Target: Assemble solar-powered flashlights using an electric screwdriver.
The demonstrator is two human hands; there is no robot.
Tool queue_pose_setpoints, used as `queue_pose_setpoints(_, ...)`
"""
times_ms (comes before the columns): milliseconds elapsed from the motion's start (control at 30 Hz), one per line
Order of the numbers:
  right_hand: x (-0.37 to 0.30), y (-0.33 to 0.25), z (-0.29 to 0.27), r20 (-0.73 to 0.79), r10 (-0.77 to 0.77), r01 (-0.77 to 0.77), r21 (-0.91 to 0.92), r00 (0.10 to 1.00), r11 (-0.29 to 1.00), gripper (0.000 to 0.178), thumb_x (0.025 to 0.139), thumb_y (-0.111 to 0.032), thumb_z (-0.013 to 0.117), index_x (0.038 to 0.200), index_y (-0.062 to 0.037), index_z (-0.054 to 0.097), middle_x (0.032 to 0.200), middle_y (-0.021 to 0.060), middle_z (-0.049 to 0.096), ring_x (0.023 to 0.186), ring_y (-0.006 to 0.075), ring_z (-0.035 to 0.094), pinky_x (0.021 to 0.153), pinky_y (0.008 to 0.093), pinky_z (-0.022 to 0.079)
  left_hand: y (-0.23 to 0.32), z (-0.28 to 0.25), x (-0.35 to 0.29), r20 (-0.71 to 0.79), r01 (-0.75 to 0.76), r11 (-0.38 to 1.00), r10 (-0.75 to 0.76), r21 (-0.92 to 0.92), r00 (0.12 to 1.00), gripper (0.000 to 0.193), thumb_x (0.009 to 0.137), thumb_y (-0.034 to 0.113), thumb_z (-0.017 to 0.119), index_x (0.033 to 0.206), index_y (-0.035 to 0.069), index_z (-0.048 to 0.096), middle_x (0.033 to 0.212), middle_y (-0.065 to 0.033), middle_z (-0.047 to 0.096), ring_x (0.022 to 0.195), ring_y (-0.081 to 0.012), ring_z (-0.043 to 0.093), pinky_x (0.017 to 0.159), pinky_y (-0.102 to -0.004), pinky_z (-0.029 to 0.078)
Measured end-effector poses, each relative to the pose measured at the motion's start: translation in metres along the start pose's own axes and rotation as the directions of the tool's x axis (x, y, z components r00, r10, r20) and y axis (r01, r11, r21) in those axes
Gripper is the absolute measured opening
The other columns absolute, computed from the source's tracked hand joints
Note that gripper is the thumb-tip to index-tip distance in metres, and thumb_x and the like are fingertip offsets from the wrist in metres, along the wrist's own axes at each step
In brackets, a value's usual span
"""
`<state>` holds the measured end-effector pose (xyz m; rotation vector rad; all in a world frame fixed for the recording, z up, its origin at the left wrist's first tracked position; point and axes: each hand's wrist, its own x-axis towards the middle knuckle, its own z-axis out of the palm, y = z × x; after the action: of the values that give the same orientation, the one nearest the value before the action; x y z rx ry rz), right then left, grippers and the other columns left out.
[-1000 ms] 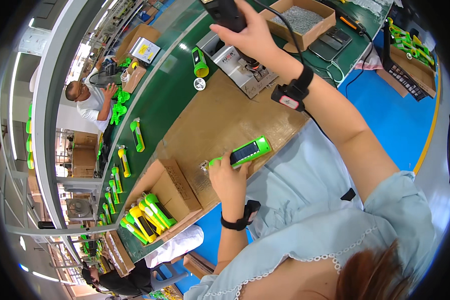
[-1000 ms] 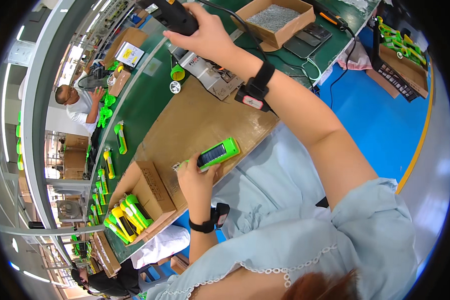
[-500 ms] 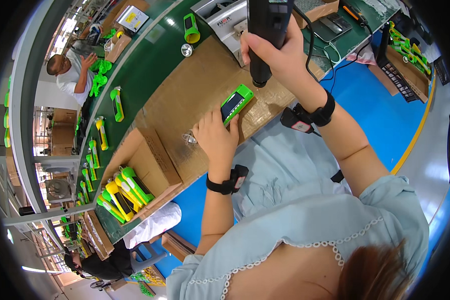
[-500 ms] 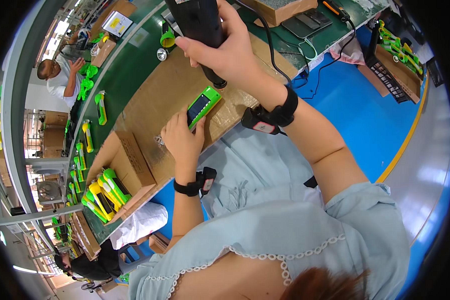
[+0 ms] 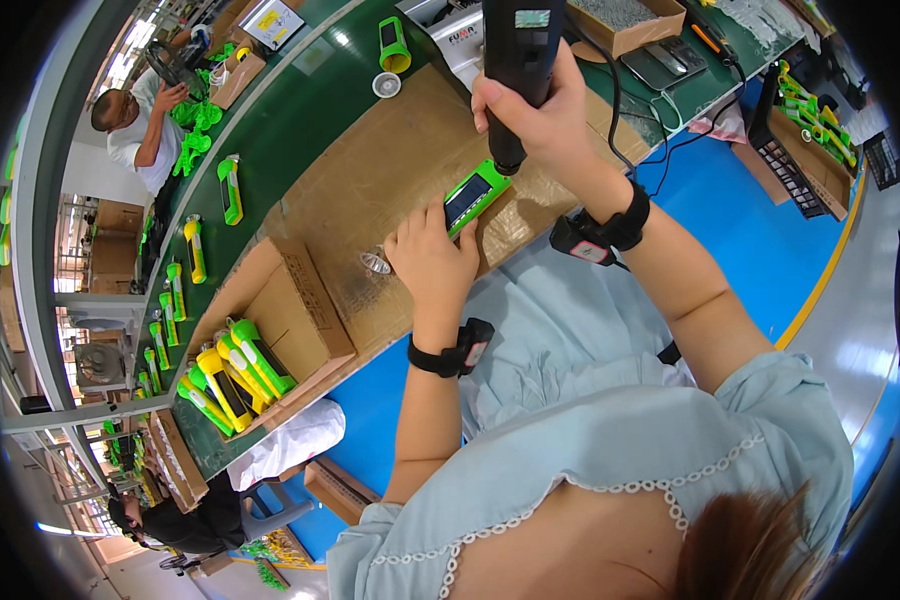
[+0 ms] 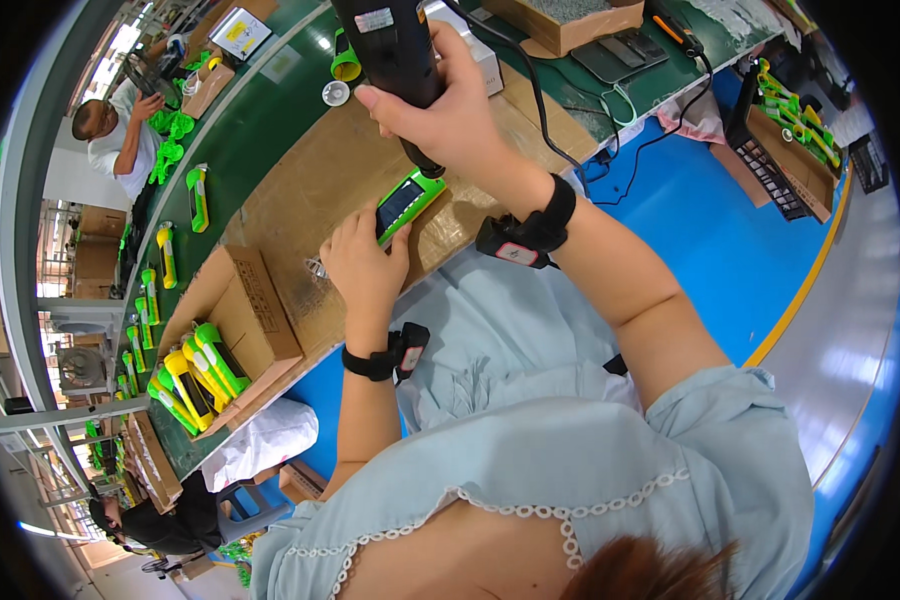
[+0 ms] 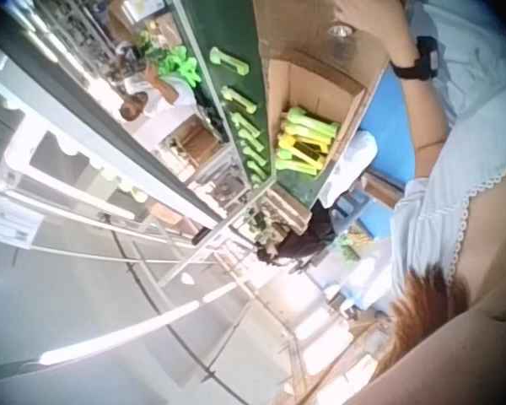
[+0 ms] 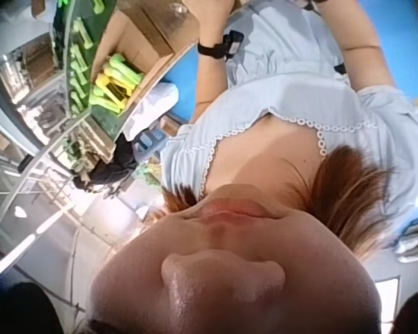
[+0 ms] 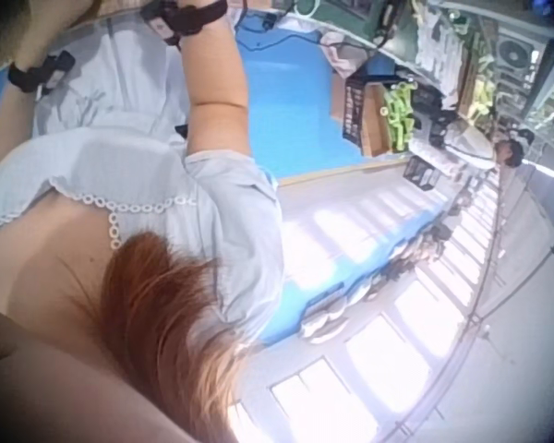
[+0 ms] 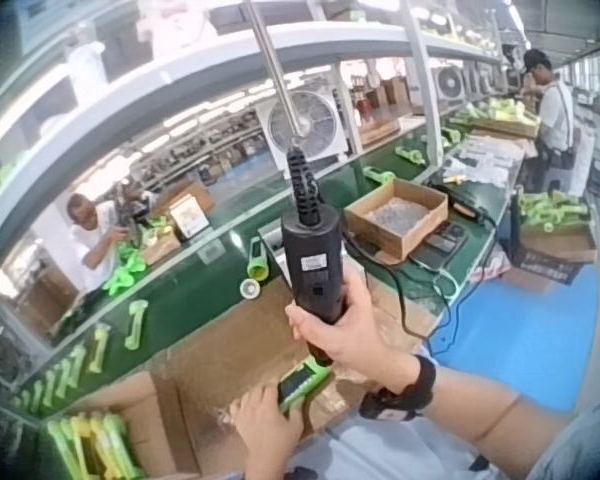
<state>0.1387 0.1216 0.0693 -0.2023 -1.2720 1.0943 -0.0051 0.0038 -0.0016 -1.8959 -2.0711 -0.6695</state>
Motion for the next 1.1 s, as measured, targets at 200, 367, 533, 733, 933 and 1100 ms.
queue_pose_setpoints(200,0.001,0.009,0.007,-0.005,0.064,-0.064,0.005,0.998,0.998,0.043,0.078,-0.006,0.072,0.107,-0.0057,0.039,0.076,0.0013,0.058,0.060,0.0056,0.055,0.052,0.0224,0.045,-0.001,0.000,0.004,0.047,0.030,1.000,-0.030,0.000,0.998,0.043,0.071,0.031,0.073,0.107,0.011,0.065,0.093,-0.0052,0.064,0.087,-0.0249,0.059,0.076,-0.0384,0.039)
queue_pose_setpoints(367,-0.001,0.018,0.004,0.048,0.076,-0.075,-0.008,0.996,0.997,0.039,0.077,-0.007,0.073,0.101,-0.0074,0.042,0.075,-0.0001,0.055,0.060,0.0045,0.053,0.053,0.0210,0.042,-0.006,-0.002,0.009,0.063,0.039,0.998,-0.036,-0.042,0.997,0.043,0.070,0.033,0.073,0.105,0.010,0.066,0.091,-0.0061,0.064,0.086,-0.0253,0.059,0.074,-0.0387,0.039)
queue_pose_setpoints(533,-0.001,0.022,0.005,0.012,0.078,-0.075,-0.156,0.997,0.985,0.045,0.074,-0.012,0.076,0.104,-0.0071,0.043,0.078,-0.0005,0.054,0.071,0.0046,0.052,0.061,0.0211,0.043,-0.006,-0.004,0.012,0.059,0.036,0.997,-0.032,-0.072,0.998,0.041,0.069,0.032,0.074,0.103,0.010,0.066,0.091,-0.0070,0.063,0.086,-0.0261,0.059,0.074,-0.0392,0.039)
queue_pose_setpoints(733,0.019,-0.011,0.003,-0.053,0.054,-0.051,0.060,0.997,0.997,0.053,0.076,-0.005,0.073,0.119,-0.0041,0.041,0.084,0.0038,0.059,0.066,0.0087,0.058,0.056,0.0240,0.047,-0.002,-0.014,0.008,0.157,0.044,0.999,-0.042,-0.007,0.987,0.047,0.070,0.035,0.074,0.109,0.010,0.064,0.093,-0.0086,0.063,0.091,-0.0285,0.058,0.077,-0.0404,0.041)
queue_pose_setpoints(933,0.097,-0.011,-0.025,-0.172,-0.263,0.222,-0.223,0.949,0.949,0.053,0.075,-0.013,0.077,0.114,-0.0026,0.042,0.081,0.0051,0.064,0.070,0.0078,0.060,0.058,0.0225,0.048,0.011,-0.014,0.017,0.184,0.015,1.000,-0.014,-0.005,0.983,0.046,0.067,0.026,0.078,0.104,0.004,0.062,0.097,-0.0126,0.061,0.094,-0.0325,0.056,0.082,-0.0422,0.043)
queue_pose_setpoints(1100,0.125,0.025,-0.030,-0.187,-0.248,0.147,-0.435,0.950,0.889,0.061,0.072,-0.024,0.078,0.115,-0.0006,0.042,0.079,0.0098,0.066,0.067,0.0134,0.064,0.062,0.0271,0.051,0.031,0.022,0.048,0.111,-0.024,0.969,0.053,-0.246,0.992,0.044,0.063,0.028,0.080,0.095,0.002,0.064,0.093,-0.0125,0.060,0.090,-0.0331,0.055,0.079,-0.0409,0.046)
